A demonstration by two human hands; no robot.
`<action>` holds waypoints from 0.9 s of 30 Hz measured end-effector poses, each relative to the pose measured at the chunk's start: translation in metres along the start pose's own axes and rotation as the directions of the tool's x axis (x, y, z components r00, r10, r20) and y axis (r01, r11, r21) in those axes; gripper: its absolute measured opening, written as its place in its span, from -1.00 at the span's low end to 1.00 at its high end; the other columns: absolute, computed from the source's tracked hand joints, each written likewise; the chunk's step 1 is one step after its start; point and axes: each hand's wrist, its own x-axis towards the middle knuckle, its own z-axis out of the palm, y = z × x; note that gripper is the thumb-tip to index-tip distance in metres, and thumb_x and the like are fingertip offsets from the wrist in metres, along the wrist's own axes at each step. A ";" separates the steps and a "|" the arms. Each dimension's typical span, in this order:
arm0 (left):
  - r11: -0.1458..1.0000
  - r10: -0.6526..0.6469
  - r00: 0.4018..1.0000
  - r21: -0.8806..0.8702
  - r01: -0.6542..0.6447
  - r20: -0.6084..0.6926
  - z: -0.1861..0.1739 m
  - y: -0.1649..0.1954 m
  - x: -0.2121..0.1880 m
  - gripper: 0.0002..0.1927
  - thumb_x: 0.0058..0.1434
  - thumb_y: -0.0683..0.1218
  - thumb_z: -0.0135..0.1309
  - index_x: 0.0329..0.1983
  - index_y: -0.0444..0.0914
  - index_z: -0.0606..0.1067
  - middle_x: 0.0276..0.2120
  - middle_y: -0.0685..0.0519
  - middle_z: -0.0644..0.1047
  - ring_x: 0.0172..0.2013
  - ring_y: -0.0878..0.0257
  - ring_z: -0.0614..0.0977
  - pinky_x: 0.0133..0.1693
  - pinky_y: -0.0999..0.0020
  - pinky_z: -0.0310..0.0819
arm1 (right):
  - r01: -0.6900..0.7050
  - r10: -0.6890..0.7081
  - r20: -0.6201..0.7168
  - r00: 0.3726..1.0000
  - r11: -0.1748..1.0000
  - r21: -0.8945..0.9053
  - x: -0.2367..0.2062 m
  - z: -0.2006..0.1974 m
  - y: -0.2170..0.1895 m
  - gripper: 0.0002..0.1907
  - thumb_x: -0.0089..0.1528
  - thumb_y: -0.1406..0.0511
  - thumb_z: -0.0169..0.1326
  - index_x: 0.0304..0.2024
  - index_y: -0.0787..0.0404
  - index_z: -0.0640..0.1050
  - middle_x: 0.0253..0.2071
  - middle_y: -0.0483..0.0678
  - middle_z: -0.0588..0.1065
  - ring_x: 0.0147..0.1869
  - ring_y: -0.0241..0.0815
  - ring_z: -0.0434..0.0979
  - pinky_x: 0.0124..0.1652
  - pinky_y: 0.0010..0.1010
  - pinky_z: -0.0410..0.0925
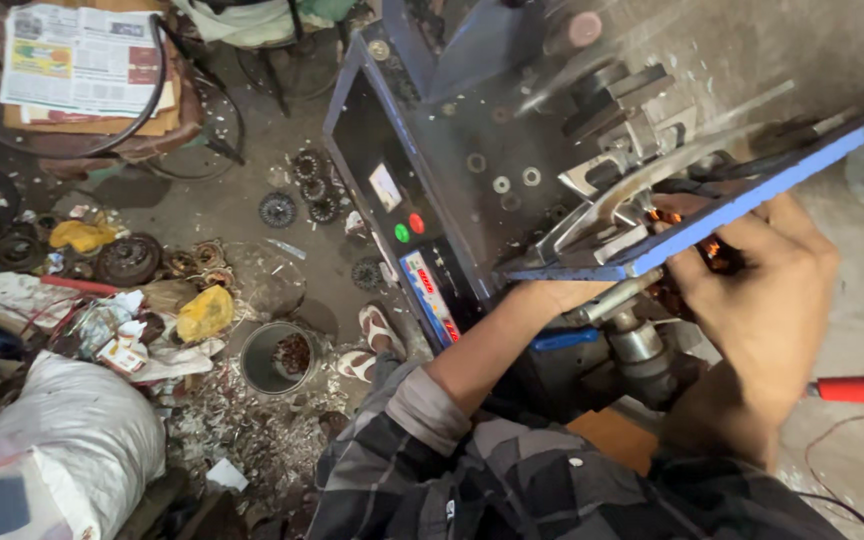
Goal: The person operates a winding machine to wrap copper wire around a stator core, then removes the finished component and places it on a nearby surface. They then pick up a different stator core and prepare to wind it.
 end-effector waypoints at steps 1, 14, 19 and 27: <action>1.000 0.007 1.000 0.029 -0.007 -0.001 0.001 -0.001 -0.001 -0.58 0.44 0.11 -0.06 0.28 -0.13 0.42 0.21 -0.03 0.50 0.23 0.05 0.50 0.30 0.11 0.35 | -0.009 0.009 -0.001 1.000 1.000 0.005 0.000 -0.001 0.000 -0.68 0.12 0.49 0.27 -0.07 0.20 0.67 -0.12 0.03 0.56 -0.13 -0.09 0.58 -0.15 -0.35 0.40; 0.981 -0.072 0.997 -0.183 0.067 -0.022 -0.011 0.016 -0.005 -0.58 0.44 0.12 -0.08 0.28 -0.11 0.42 0.19 0.01 0.51 0.20 0.11 0.53 0.28 0.19 0.42 | -0.032 0.032 -0.001 0.999 0.998 0.051 -0.006 -0.001 0.012 -0.70 0.14 0.47 0.27 -0.06 0.18 0.67 -0.10 0.00 0.56 -0.07 -0.12 0.60 -0.10 -0.38 0.42; 0.981 -0.029 0.998 0.192 0.019 0.050 -0.015 0.020 0.001 -0.55 0.36 0.15 -0.03 0.24 -0.10 0.46 0.14 -0.01 0.53 0.15 0.04 0.54 0.21 0.11 0.39 | -0.032 0.032 0.024 0.999 0.999 0.036 -0.007 -0.001 0.012 -0.71 0.21 0.46 0.29 -0.01 0.16 0.69 -0.06 -0.03 0.58 0.00 -0.15 0.62 -0.02 -0.40 0.43; 0.971 -0.024 0.999 0.239 0.012 0.046 -0.010 0.013 -0.001 -0.60 0.41 0.14 -0.07 0.24 -0.05 0.46 0.17 -0.01 0.53 0.17 0.05 0.53 0.23 0.12 0.38 | -0.006 0.007 -0.012 1.000 0.998 0.057 -0.007 -0.001 0.012 -0.65 0.11 0.49 0.26 -0.04 0.17 0.66 -0.07 0.01 0.56 -0.04 -0.11 0.59 -0.06 -0.37 0.41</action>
